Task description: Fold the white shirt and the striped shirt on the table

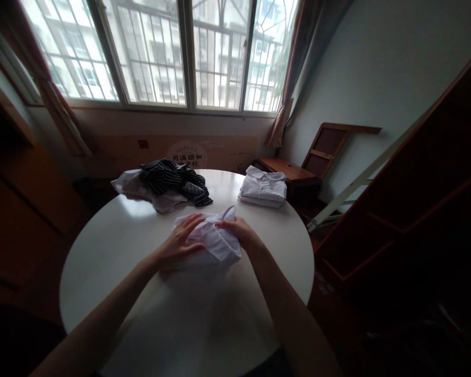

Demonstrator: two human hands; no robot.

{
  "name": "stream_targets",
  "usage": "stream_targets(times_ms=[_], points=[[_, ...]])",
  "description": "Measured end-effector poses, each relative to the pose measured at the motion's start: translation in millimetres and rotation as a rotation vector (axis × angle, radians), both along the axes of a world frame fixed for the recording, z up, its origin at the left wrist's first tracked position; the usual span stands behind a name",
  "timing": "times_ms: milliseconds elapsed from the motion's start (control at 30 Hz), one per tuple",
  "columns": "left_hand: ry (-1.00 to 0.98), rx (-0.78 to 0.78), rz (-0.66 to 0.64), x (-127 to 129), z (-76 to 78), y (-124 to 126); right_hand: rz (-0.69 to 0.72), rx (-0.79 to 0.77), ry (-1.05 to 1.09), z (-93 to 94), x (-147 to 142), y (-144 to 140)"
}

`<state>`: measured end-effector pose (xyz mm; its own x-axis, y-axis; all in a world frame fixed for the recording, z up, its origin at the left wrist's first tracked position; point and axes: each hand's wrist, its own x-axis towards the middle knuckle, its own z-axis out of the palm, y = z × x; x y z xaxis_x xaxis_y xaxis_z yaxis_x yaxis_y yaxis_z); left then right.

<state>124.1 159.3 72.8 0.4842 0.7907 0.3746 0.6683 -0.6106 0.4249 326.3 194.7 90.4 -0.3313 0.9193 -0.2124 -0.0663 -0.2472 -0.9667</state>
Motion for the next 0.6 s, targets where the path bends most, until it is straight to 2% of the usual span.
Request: stream_targets(times_ms=[100, 267, 433, 600], points=[[0.053, 0.055, -0.086, 2.4, 2.0, -18.2, -0.002, -0.03, 0.004, 17.0, -9.6, 1.1], [0.094, 0.097, 0.041, -9.6, -16.2, -36.2, 0.025, -0.114, 0.045, 32.5, -22.5, 1.4], [0.089, 0.062, 0.143, -32.5, -29.3, -36.7, 0.009, -0.158, 0.072, 26.8, -23.2, -0.6], [0.063, -0.045, 0.148, -41.4, -35.9, -34.0, 0.004, -0.179, 0.058, 13.0, -17.4, 0.6]])
